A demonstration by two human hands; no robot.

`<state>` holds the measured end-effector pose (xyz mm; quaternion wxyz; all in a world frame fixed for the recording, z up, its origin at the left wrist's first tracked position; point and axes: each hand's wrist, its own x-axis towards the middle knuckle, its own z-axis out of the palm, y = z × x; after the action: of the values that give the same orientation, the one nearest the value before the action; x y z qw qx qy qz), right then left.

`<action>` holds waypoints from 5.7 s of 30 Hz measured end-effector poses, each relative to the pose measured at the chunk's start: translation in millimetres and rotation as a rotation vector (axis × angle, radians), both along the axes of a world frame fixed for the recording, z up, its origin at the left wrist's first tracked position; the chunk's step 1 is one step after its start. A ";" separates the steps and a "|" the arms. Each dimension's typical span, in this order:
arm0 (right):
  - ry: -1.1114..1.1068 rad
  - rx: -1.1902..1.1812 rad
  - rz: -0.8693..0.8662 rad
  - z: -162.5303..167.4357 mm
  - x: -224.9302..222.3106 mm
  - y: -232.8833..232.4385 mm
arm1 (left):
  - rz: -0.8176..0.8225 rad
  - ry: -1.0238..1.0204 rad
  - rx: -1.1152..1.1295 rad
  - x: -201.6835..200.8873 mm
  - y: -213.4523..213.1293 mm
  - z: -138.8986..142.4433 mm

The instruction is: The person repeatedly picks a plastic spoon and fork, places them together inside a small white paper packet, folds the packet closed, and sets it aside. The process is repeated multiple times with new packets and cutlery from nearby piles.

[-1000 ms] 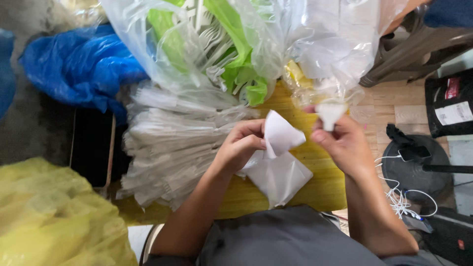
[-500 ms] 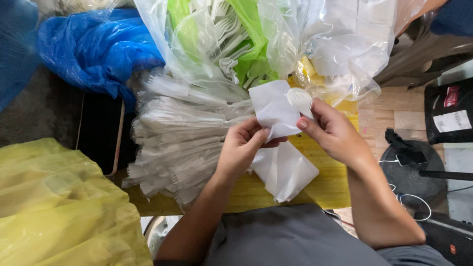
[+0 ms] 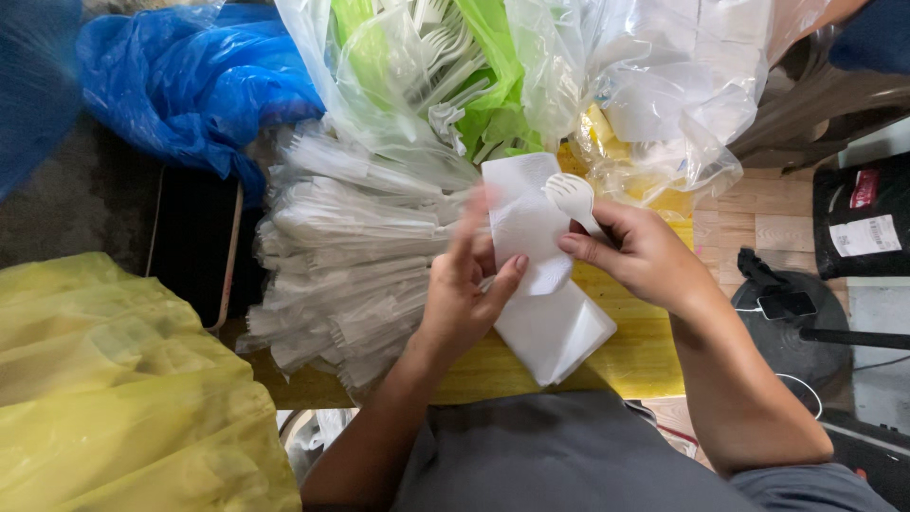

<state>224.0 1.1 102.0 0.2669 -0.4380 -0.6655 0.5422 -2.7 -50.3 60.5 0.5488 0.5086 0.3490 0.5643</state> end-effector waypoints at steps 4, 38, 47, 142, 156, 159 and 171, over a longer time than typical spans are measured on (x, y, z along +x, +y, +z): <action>-0.179 0.063 0.028 7.0 0.1 2.1 | -0.016 0.414 0.192 -10.7 4.1 5.0; -0.626 0.772 0.193 23.6 -37.3 -13.1 | -0.019 -0.024 -0.246 -9.8 8.4 -7.8; -0.579 0.553 0.187 21.9 -31.7 -7.6 | 0.014 -0.024 -0.165 -4.6 0.9 0.2; -0.033 0.302 0.283 -4.7 12.5 -18.8 | -0.173 -0.453 -0.224 -53.7 44.0 24.8; 0.032 0.337 0.181 -3.3 -21.3 -20.6 | -0.201 -0.227 -0.037 -38.3 26.8 47.7; 0.042 0.350 0.227 -3.5 -17.2 -20.5 | 0.059 0.093 -0.053 -28.3 21.2 58.2; -0.285 0.667 -0.167 99.2 27.9 -22.1 | 0.284 0.589 0.458 -36.1 27.2 80.5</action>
<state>251.9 -21.1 201.1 0.3428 -0.4508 -0.7982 0.2054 -38.8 -23.1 141.0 0.2144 0.7045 0.4235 0.5275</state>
